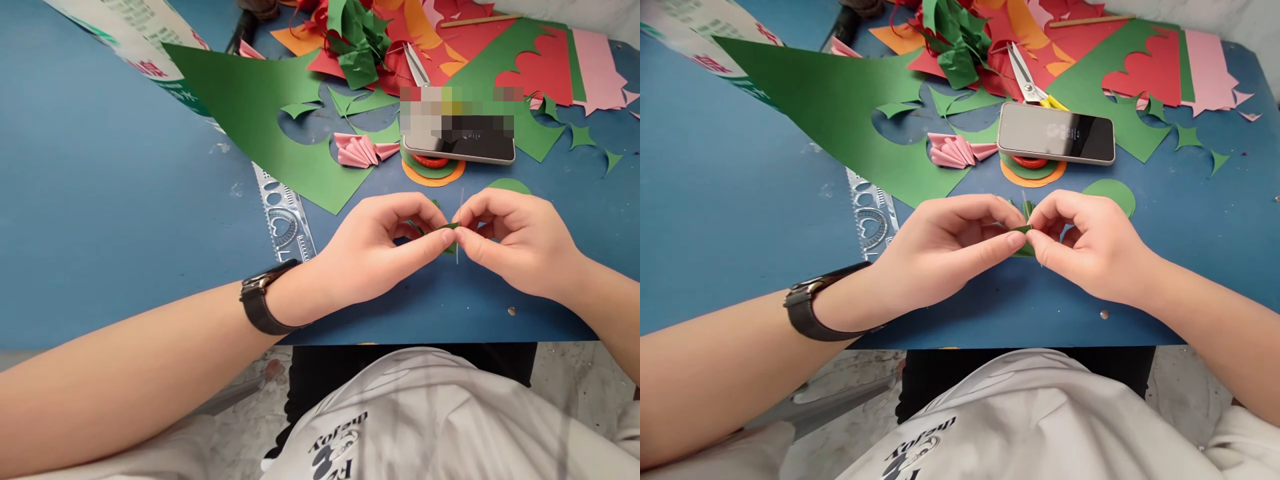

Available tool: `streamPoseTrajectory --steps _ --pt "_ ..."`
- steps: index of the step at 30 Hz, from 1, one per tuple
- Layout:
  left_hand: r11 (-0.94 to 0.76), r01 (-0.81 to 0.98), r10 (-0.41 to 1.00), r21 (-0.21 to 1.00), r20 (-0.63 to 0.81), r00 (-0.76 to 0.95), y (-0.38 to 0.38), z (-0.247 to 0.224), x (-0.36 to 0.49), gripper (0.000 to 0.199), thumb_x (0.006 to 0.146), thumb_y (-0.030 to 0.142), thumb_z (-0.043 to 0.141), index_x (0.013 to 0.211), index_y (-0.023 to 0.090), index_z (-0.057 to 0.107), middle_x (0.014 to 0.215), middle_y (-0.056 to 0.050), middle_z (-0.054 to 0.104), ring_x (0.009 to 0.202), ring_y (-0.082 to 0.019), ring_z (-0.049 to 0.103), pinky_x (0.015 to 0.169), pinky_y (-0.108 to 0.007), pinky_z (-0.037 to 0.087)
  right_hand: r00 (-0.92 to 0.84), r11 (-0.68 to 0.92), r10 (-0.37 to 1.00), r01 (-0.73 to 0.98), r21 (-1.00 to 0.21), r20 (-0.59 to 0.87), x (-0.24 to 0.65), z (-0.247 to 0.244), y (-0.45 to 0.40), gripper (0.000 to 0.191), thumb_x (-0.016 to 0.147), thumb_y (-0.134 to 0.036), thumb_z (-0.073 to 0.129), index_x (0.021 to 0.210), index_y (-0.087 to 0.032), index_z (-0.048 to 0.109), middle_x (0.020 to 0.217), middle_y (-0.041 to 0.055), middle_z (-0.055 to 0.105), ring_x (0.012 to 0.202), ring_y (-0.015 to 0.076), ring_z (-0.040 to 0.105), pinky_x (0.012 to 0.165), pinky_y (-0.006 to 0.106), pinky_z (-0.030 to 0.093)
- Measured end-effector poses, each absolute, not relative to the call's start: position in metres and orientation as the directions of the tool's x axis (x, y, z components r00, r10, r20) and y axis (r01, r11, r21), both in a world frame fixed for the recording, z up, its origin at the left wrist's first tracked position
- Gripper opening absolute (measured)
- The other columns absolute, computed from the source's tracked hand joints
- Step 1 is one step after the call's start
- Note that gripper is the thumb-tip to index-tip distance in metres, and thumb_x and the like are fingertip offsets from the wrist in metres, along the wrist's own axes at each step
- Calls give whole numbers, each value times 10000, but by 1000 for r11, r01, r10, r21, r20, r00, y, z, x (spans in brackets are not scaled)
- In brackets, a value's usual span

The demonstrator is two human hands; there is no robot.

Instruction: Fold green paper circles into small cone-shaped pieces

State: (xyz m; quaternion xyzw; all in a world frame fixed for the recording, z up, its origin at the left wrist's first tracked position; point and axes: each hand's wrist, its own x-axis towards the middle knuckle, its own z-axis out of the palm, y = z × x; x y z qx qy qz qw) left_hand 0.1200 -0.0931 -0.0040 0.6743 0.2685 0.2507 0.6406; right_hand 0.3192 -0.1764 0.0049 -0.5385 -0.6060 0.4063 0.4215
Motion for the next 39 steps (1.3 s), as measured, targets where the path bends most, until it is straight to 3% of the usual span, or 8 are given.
streamPoseTrajectory --steps 3,8,16,21,26,35,39 --pt "57 6 681 998 -44 731 -93 -3 121 266 781 344 931 863 183 735 817 -12 749 721 -144 680 646 -248 574 -115 153 987 397 -905 116 320 9 -175 79 894 -187 749 850 -249 732 761 0 726 632 153 640 575 315 556" --pt "129 -21 644 991 -68 762 -94 -4 122 178 823 299 885 847 190 747 788 -16 768 703 -144 702 640 -252 583 -183 255 965 476 -842 189 324 12 -174 70 876 -195 779 848 -259 771 738 -8 747 602 150 631 545 320 530" --pt "121 -15 698 993 -74 713 -92 -4 121 283 763 191 859 974 194 671 802 9 726 738 -132 693 654 -229 575 -112 212 977 391 -896 182 325 6 -175 259 825 -89 782 954 -287 677 780 -46 724 597 122 624 553 292 541" --pt "88 4 682 996 -63 729 -93 -5 121 209 785 198 828 955 181 707 840 -6 711 752 -135 673 694 -256 575 -50 267 961 417 -869 272 327 2 -175 227 886 -140 752 996 -314 657 868 -27 741 751 167 706 655 328 584" --pt "32 26 707 999 -41 706 -95 -5 121 121 815 239 819 894 190 743 851 -17 737 740 -138 659 681 -259 569 -108 293 955 488 -822 276 330 2 -173 188 891 -165 759 969 -309 665 840 -23 735 673 158 665 651 345 585" --pt "-8 47 796 999 -22 605 -98 0 119 163 840 301 865 887 172 778 820 -30 760 681 -134 659 632 -254 578 -60 356 924 494 -793 378 328 -4 -174 150 922 -197 754 997 -323 721 897 -15 751 769 167 708 713 339 639" --pt "-27 20 763 999 8 646 -98 0 120 131 873 288 839 889 181 765 850 -27 760 715 -129 656 676 -241 577 -54 371 917 481 -794 396 329 -6 -175 160 934 -207 750 1028 -336 740 910 -9 752 791 173 707 722 348 639"
